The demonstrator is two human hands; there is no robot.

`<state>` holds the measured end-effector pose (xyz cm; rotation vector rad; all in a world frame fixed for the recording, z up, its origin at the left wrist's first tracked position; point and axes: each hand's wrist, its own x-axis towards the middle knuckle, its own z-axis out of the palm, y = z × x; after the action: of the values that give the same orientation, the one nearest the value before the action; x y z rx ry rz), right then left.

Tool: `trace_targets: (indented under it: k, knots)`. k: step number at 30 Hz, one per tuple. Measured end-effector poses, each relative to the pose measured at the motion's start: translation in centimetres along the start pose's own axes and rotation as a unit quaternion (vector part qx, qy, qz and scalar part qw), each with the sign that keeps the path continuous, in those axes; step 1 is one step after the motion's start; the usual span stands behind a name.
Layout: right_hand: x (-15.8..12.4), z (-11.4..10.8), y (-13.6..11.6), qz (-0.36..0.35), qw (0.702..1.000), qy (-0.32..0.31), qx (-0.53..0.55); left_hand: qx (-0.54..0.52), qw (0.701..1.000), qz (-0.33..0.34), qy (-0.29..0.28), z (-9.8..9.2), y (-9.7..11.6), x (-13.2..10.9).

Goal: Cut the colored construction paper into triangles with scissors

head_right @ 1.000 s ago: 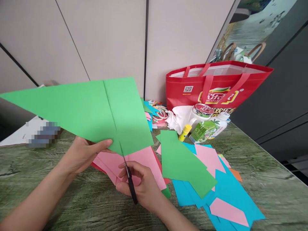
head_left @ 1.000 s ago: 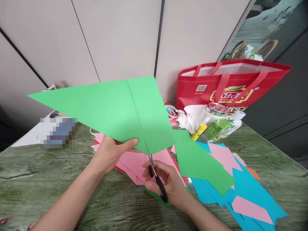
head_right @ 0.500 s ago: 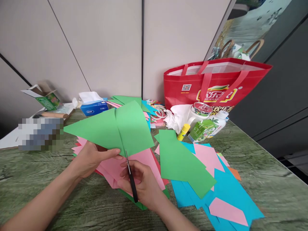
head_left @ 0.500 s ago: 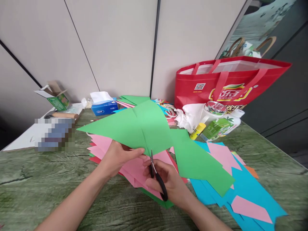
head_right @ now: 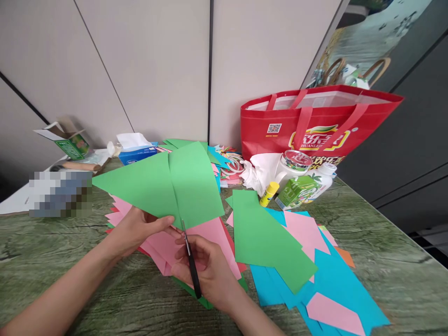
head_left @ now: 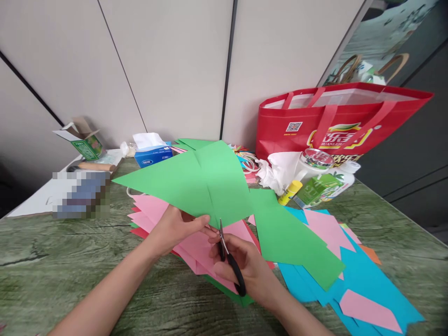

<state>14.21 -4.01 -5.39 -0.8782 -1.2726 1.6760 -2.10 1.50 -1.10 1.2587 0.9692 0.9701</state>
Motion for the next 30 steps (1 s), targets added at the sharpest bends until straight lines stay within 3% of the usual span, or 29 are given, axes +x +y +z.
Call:
trace_targets:
  k: [10, 16, 30]
  knots:
    - [0.05, 0.04, 0.00, -0.008, 1.000, -0.001, 0.003, 0.078, 0.996, -0.011, -0.037, 0.47, 0.39, -0.33]
    - [-0.11, 0.18, -0.22, 0.006, 1.000, -0.006, 0.007, 0.052, 0.998, -0.022, -0.022, 0.52, 0.13, -0.18]
    - [-0.04, -0.17, 0.11, 0.006, 1.000, -0.020, -0.001, 0.070, 0.995, -0.042, -0.053, 0.66, 0.28, -0.16]
